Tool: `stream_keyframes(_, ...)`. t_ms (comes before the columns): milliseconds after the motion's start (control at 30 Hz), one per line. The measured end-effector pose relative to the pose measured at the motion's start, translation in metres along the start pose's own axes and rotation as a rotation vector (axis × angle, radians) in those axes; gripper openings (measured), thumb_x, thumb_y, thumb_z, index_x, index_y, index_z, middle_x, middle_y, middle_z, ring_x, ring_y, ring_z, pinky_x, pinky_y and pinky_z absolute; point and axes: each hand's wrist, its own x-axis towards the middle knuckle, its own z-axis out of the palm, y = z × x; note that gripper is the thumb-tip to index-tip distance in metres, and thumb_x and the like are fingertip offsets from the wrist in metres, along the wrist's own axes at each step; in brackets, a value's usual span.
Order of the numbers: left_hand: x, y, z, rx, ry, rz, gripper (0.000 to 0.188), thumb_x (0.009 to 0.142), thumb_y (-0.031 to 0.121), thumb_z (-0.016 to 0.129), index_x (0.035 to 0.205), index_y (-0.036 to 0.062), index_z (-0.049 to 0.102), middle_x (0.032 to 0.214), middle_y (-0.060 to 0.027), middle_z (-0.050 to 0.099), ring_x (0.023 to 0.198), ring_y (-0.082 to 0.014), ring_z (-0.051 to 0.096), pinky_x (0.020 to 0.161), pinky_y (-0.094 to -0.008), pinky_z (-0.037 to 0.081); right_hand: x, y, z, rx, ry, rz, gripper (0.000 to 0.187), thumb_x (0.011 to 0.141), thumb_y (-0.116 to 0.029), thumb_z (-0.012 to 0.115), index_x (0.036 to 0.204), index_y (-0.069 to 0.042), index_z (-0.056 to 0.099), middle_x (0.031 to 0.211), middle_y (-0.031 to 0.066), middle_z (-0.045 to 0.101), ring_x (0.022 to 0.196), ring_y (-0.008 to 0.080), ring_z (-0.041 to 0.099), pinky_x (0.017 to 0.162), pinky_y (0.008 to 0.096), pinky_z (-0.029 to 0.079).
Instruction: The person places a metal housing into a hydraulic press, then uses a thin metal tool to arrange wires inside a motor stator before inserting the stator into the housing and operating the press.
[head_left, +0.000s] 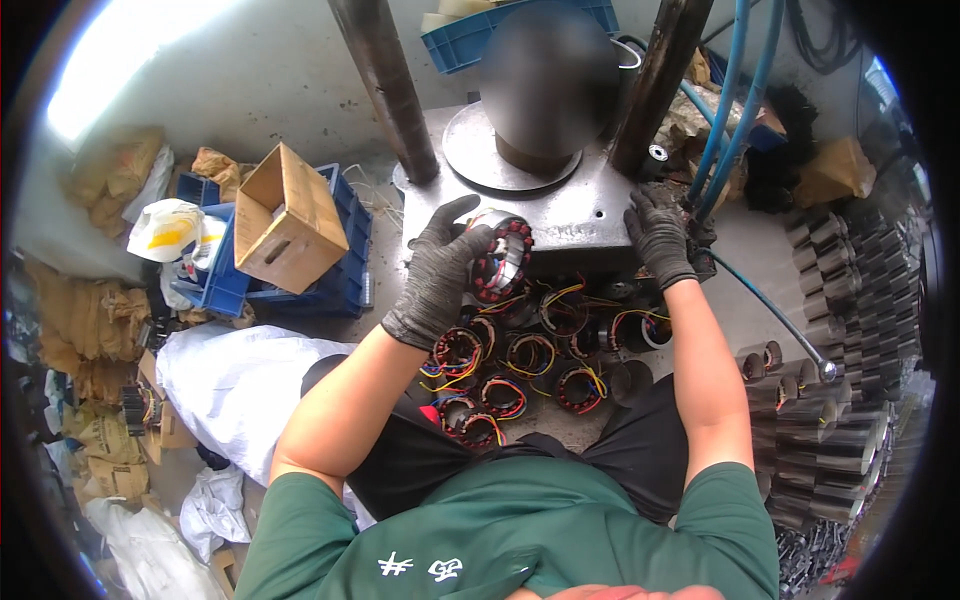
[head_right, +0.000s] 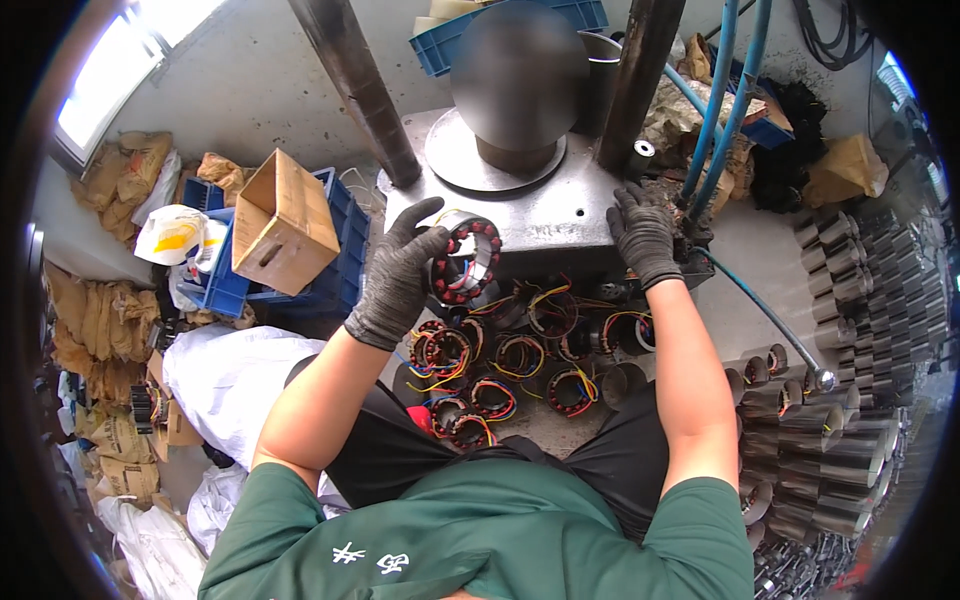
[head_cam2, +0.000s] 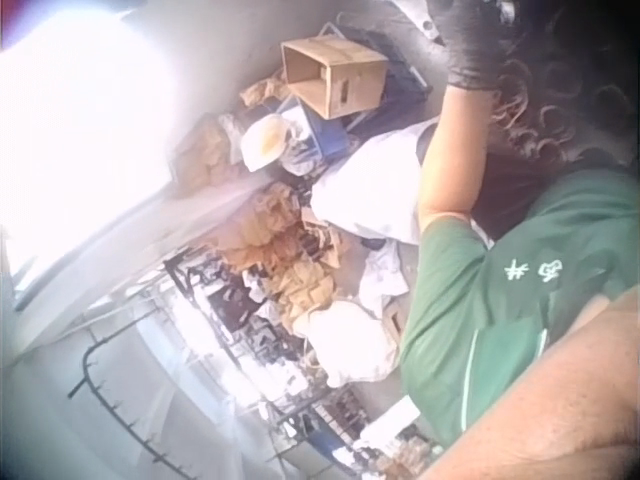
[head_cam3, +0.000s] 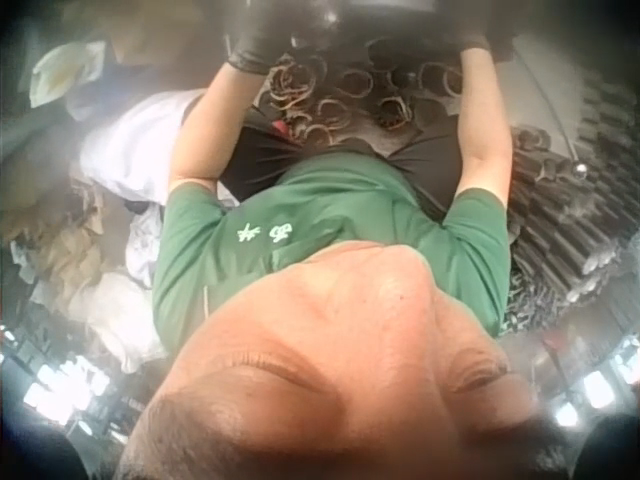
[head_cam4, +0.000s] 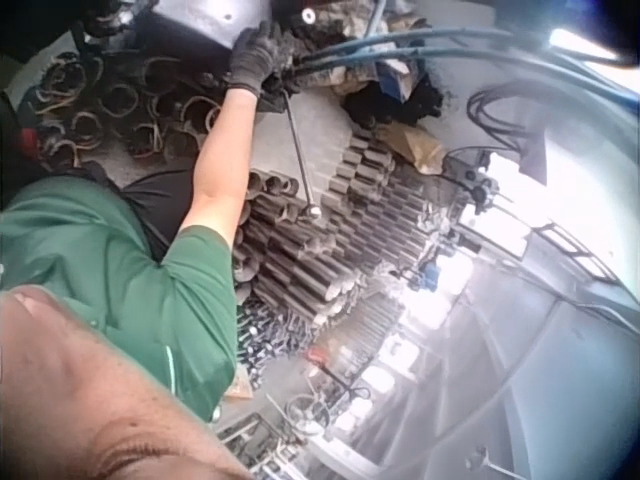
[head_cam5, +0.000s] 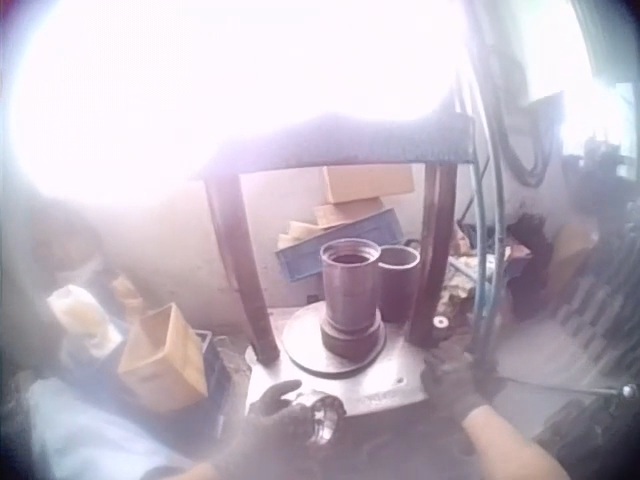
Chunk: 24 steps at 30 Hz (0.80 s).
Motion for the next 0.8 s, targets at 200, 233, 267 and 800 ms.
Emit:
stream_keyframes(200, -0.014, 0.001, 0.014, 0.033, -0.119, 0.169, 0.067, 0.092, 0.004, 0.078, 0.151, 0.0034, 0.046, 0.119, -0.0115, 0.067, 0.099, -0.0167, 0.067, 0.086, -0.0311, 0.058, -0.003, -0.013, -0.021, 0.08, -0.283, 0.102, 0.093, 0.084, -0.064, 0.072, 0.154, -0.008, 0.047, 0.159, 0.0208, 0.045, 0.141, 0.0432, 0.048, 0.12, 0.0527, 0.034)
stream_keyframes(233, -0.016, -0.002, 0.013, 0.159, -0.141, 0.269, 0.069, 0.091, 0.003, 0.079, 0.152, 0.0019, 0.046, 0.116, -0.0114, 0.068, 0.097, -0.0161, 0.067, 0.084, -0.0297, 0.057, -0.004, -0.012, -0.018, 0.086, -0.278, 0.088, 0.093, 0.084, -0.063, 0.072, 0.154, -0.007, 0.047, 0.157, 0.022, 0.048, 0.139, 0.0447, 0.049, 0.119, 0.0526, 0.034)
stream_keyframes(267, -0.018, -0.005, 0.011, 0.286, -0.162, 0.371, 0.071, 0.09, 0.003, 0.079, 0.152, 0.0005, 0.046, 0.114, -0.0113, 0.069, 0.095, -0.0156, 0.067, 0.082, -0.0283, 0.056, -0.004, -0.012, -0.019, 0.099, -0.255, 0.089, 0.093, 0.084, -0.063, 0.072, 0.154, -0.007, 0.047, 0.157, 0.022, 0.048, 0.139, 0.0447, 0.049, 0.119, 0.0526, 0.034)
stream_keyframes(800, 0.0, 0.078, 0.092, 1.213, -0.382, 1.257, 0.059, 0.07, 0.019, 0.092, 0.124, 0.0152, 0.067, 0.111, -0.004, 0.074, 0.119, -0.0258, 0.068, 0.121, -0.0542, 0.031, -0.004, -0.111, -0.125, 2.377, -0.538, 0.217, 0.11, 0.083, -0.094, 0.048, 0.157, -0.013, 0.042, 0.15, 0.0193, 0.053, 0.138, 0.0364, 0.052, 0.114, 0.0539, 0.044)
